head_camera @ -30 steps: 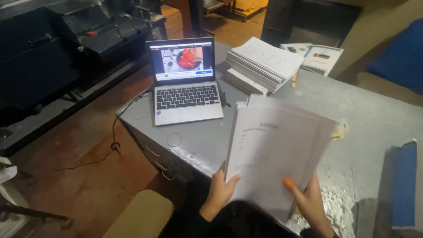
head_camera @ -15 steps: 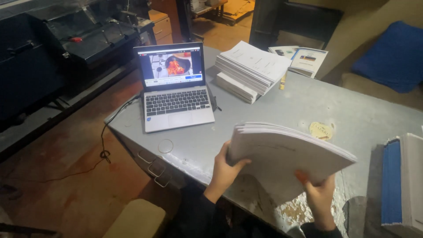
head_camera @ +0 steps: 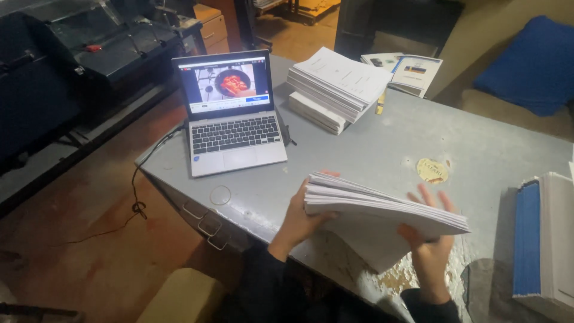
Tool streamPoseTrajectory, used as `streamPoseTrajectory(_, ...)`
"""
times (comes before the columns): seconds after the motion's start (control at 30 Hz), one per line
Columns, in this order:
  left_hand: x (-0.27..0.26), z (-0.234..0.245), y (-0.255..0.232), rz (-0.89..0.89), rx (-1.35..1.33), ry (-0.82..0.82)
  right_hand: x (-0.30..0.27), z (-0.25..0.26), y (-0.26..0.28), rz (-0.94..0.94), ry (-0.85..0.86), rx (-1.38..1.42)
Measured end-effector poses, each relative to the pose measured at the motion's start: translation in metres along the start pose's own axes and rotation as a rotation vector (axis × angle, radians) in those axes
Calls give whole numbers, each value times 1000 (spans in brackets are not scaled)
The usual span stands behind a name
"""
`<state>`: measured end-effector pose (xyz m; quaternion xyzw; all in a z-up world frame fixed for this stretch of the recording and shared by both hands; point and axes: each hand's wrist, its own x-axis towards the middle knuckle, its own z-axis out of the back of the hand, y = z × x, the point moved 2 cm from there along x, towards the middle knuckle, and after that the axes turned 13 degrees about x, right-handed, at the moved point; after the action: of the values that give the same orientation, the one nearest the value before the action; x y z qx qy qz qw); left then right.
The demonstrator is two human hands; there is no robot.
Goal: Sorting and marking printed documents while reviewing them against a laptop screen
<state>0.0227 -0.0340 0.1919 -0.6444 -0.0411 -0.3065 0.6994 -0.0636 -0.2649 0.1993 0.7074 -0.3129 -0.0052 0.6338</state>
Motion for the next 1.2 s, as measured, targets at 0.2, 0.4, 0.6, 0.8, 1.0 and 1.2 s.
streamPoseTrajectory(0.2, 1, -38, 41, -199, 62, -424, -6, 17, -50, 115, -284, -167)
streamPoseTrajectory(0.4, 1, -29, 15, -71, 28, -401, 14, 11, -4, 47, -99, -157)
streamPoseTrajectory(0.6, -13, -21, 108, 201, -2, -127, 19, 60, -70, -180, 7, 114)
streamPoseTrajectory(0.8, -17, -38, 96, 273, 69, -357, 6, 44, -60, -154, -156, -186)
streamPoseTrajectory(1.0, -26, -50, 77, 184, -32, -540, -5, 37, -41, -60, -267, -194)
streamPoseTrajectory(1.2, -28, -46, 83, 185, 59, -371, 8, 28, -18, -189, -103, -260)
